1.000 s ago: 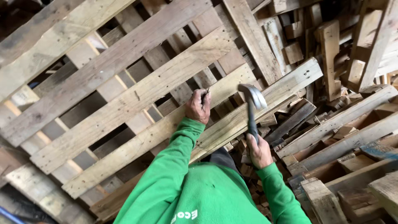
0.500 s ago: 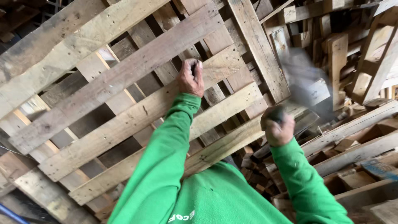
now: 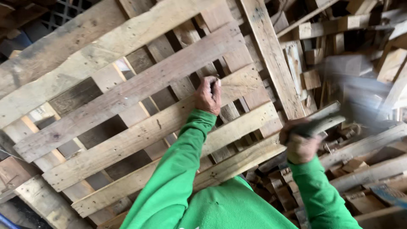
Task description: The person dismantles wooden pallets in a pile of scrap wood. They hammer the pallet boards, pry at nails, saw through a plank with a hand saw, and pull boards free, stacking the separated wood.
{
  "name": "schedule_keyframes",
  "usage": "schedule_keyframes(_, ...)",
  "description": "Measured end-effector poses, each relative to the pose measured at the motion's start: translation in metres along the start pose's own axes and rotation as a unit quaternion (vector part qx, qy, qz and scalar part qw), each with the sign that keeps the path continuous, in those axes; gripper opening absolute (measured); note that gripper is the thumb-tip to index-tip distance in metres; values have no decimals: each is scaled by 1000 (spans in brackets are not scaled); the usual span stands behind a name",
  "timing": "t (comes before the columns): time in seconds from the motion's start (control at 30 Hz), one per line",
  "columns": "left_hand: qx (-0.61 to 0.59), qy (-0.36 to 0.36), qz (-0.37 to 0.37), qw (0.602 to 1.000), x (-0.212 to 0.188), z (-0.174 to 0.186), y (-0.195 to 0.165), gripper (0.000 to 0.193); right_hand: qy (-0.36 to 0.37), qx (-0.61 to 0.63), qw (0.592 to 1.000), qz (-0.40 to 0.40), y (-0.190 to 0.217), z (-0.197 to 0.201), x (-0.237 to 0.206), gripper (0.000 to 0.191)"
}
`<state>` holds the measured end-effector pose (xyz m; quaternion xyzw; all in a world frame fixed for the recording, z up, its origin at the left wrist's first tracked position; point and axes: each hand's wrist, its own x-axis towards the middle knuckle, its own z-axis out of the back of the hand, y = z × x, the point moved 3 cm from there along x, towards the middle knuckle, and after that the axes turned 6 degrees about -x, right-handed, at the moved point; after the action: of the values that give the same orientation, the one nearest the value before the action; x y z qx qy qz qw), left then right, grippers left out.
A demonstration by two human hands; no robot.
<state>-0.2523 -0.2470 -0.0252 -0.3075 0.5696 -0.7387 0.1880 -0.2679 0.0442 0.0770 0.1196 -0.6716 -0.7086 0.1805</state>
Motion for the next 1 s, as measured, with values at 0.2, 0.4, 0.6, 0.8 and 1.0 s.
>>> schedule_keyframes(0.2,-1,-13,15,1000,11,6,3,12,4,-162,896,-413,-16,-22,4,45)
schedule_keyframes(0.4,-42,-2,16,999,17,9,2,8,-3,-11,995,-98,33,-32,69,52)
schedule_keyframes(0.6,-55,22,37,998,25,10,1,8,37,-236,943,-232,-31,-43,132,57)
schedule_keyframes(0.8,-44,42,15,998,32,17,-2,11,5,-168,931,-323,-2,-60,146,51)
schedule_keyframes(1.0,-44,52,20,997,36,13,4,11,1,55,998,40,46,-73,212,57)
